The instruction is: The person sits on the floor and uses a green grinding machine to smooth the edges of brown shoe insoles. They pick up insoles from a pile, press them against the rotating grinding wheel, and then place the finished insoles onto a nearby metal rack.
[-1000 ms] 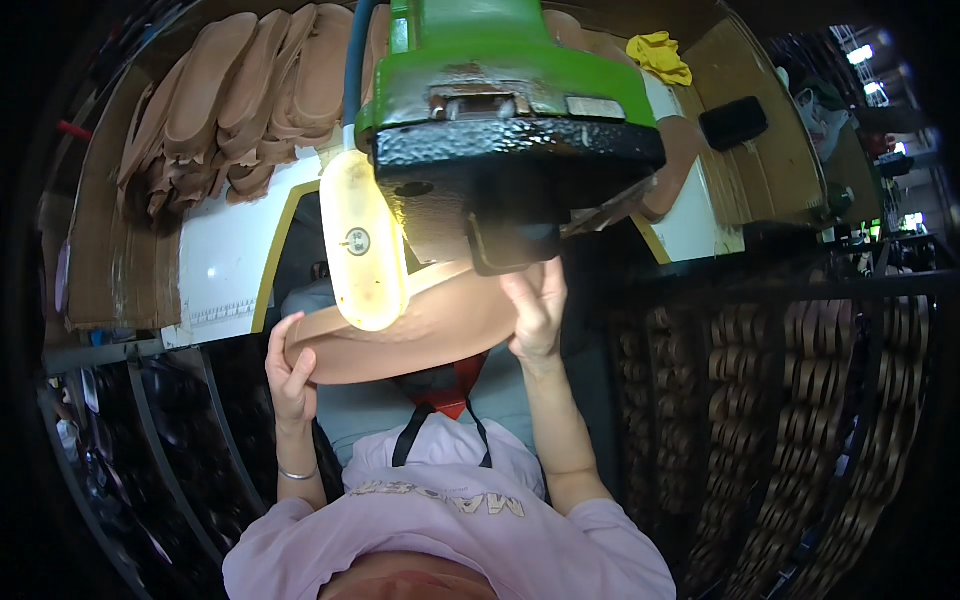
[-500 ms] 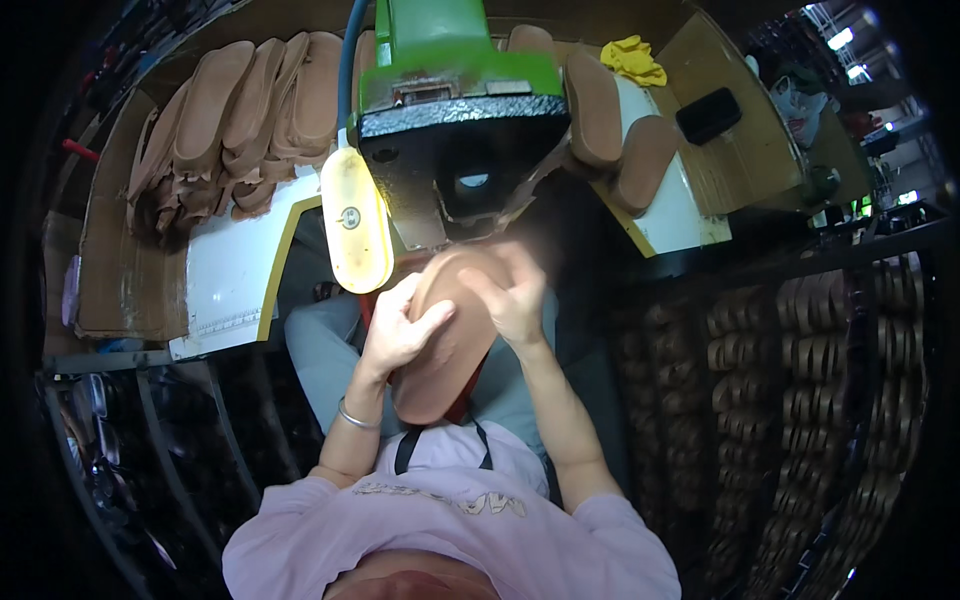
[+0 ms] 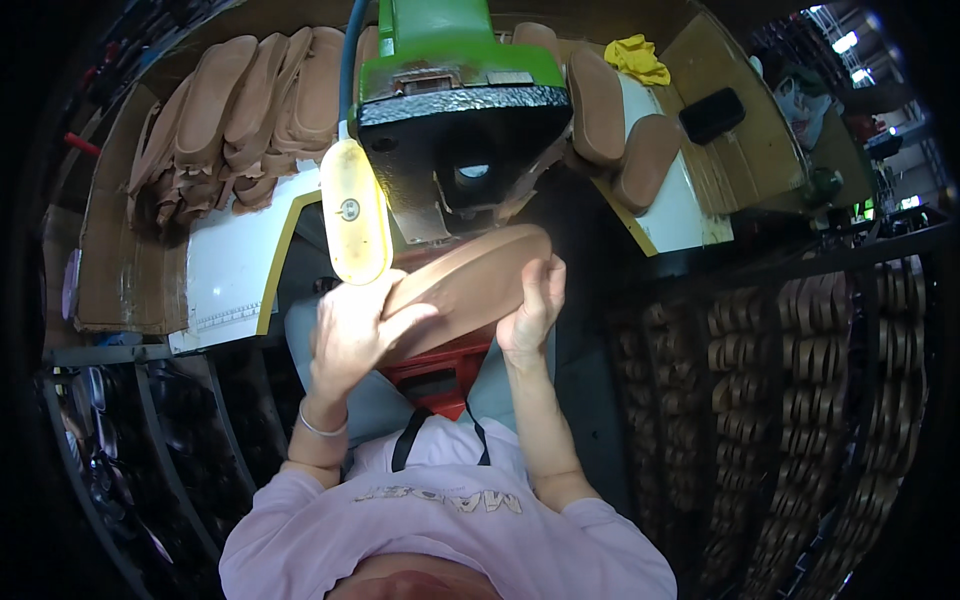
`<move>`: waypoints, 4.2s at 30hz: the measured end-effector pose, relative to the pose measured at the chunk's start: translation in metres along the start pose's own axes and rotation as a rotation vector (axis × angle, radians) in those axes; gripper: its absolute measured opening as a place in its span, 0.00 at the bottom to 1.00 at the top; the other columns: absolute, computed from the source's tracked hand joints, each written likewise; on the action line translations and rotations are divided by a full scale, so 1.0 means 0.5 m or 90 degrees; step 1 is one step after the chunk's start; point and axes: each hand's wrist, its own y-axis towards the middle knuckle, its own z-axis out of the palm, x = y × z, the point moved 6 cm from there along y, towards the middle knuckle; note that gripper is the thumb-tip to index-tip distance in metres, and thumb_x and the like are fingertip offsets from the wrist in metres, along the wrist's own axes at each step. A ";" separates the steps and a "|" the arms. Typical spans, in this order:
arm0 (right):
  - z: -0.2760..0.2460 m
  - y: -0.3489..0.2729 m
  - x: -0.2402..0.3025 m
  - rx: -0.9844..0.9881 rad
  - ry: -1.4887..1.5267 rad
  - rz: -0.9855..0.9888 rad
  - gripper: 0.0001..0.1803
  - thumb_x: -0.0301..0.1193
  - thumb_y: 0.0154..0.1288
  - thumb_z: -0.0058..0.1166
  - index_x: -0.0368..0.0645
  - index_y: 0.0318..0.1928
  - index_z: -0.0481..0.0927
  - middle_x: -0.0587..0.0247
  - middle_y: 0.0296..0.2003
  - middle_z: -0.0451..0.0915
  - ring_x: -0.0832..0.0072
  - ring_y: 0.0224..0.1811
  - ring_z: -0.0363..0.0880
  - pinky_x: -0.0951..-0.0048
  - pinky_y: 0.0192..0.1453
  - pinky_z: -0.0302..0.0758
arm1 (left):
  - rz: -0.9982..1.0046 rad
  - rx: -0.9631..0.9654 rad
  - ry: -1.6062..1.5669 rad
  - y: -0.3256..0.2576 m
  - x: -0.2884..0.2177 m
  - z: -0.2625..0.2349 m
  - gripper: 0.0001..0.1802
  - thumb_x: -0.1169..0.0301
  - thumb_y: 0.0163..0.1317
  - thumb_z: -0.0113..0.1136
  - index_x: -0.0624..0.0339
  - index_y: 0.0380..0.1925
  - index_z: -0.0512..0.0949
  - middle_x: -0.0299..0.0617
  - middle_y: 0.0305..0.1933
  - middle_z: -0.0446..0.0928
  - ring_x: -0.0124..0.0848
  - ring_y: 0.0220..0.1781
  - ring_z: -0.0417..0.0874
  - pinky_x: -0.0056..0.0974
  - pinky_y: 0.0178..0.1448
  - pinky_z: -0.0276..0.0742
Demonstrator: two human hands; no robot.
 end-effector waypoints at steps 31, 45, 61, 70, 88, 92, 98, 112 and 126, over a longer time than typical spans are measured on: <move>0.015 -0.024 -0.001 0.100 -0.084 -0.083 0.19 0.31 0.63 0.61 0.38 0.49 0.69 0.61 0.44 0.76 0.76 0.47 0.72 0.75 0.55 0.68 | -0.210 0.121 -0.845 0.012 0.035 0.139 0.17 0.74 0.60 0.61 0.66 0.49 0.77 0.38 0.43 0.79 0.23 0.46 0.77 0.29 0.53 0.72; 0.000 -0.030 -0.007 0.238 -0.133 -0.065 0.19 0.35 0.65 0.59 0.40 0.47 0.66 0.59 0.35 0.76 0.74 0.36 0.74 0.73 0.45 0.71 | -0.216 0.321 -0.964 -0.023 0.034 0.157 0.08 0.73 0.58 0.64 0.63 0.32 0.73 0.35 0.34 0.74 0.18 0.27 0.72 0.24 0.32 0.70; -0.006 -0.030 -0.015 0.179 -0.076 -0.001 0.15 0.33 0.68 0.54 0.40 0.48 0.66 0.61 0.38 0.76 0.77 0.39 0.75 0.74 0.49 0.72 | -0.231 0.267 -0.846 -0.022 0.051 0.201 0.09 0.73 0.64 0.58 0.68 0.39 0.76 0.38 0.37 0.78 0.19 0.36 0.75 0.26 0.42 0.73; -0.044 0.006 0.023 0.014 -0.048 -0.038 0.15 0.36 0.70 0.52 0.39 0.48 0.66 0.60 0.46 0.73 0.74 0.49 0.73 0.70 0.56 0.70 | -0.049 0.165 -0.212 -0.089 0.049 0.050 0.25 0.62 0.48 0.71 0.61 0.46 0.76 0.49 0.41 0.80 0.45 0.43 0.82 0.41 0.47 0.77; 0.010 0.002 -0.006 0.050 -0.112 0.011 0.07 0.28 0.66 0.52 0.40 0.38 0.68 0.64 0.35 0.75 0.82 0.37 0.72 0.78 0.43 0.72 | -0.194 0.006 -0.343 -0.041 0.181 -0.091 0.18 0.75 0.39 0.77 0.66 0.33 0.81 0.40 0.30 0.83 0.23 0.31 0.82 0.28 0.38 0.77; 0.049 -0.026 -0.030 0.100 -0.124 0.022 0.09 0.25 0.62 0.56 0.39 0.40 0.70 0.63 0.38 0.76 0.82 0.38 0.72 0.79 0.45 0.70 | -0.306 0.036 -0.468 -0.122 0.248 -0.082 0.18 0.82 0.42 0.73 0.68 0.36 0.80 0.39 0.31 0.82 0.22 0.32 0.81 0.25 0.37 0.76; 0.103 -0.037 -0.031 0.219 -0.212 -0.048 0.11 0.22 0.61 0.59 0.38 0.39 0.69 0.63 0.35 0.77 0.82 0.36 0.75 0.80 0.43 0.72 | -0.338 0.108 -0.517 -0.220 0.272 0.002 0.20 0.78 0.46 0.73 0.66 0.40 0.78 0.37 0.39 0.80 0.24 0.42 0.80 0.31 0.49 0.75; -0.118 -0.231 -0.048 0.265 -0.357 0.362 0.36 0.27 0.53 0.67 0.30 0.60 0.65 0.55 0.54 0.74 0.71 0.56 0.73 0.68 0.62 0.69 | -0.135 -0.087 -0.514 0.026 0.030 0.184 0.14 0.72 0.60 0.63 0.68 0.44 0.79 0.40 0.36 0.82 0.21 0.37 0.78 0.29 0.43 0.75; -0.263 -0.226 0.145 -0.091 -0.238 0.215 0.25 0.24 0.53 0.62 0.30 0.51 0.69 0.55 0.46 0.76 0.73 0.48 0.76 0.72 0.56 0.71 | -0.262 -0.148 -0.765 -0.052 0.055 0.191 0.21 0.81 0.60 0.57 0.73 0.55 0.70 0.43 0.48 0.78 0.24 0.47 0.78 0.27 0.52 0.73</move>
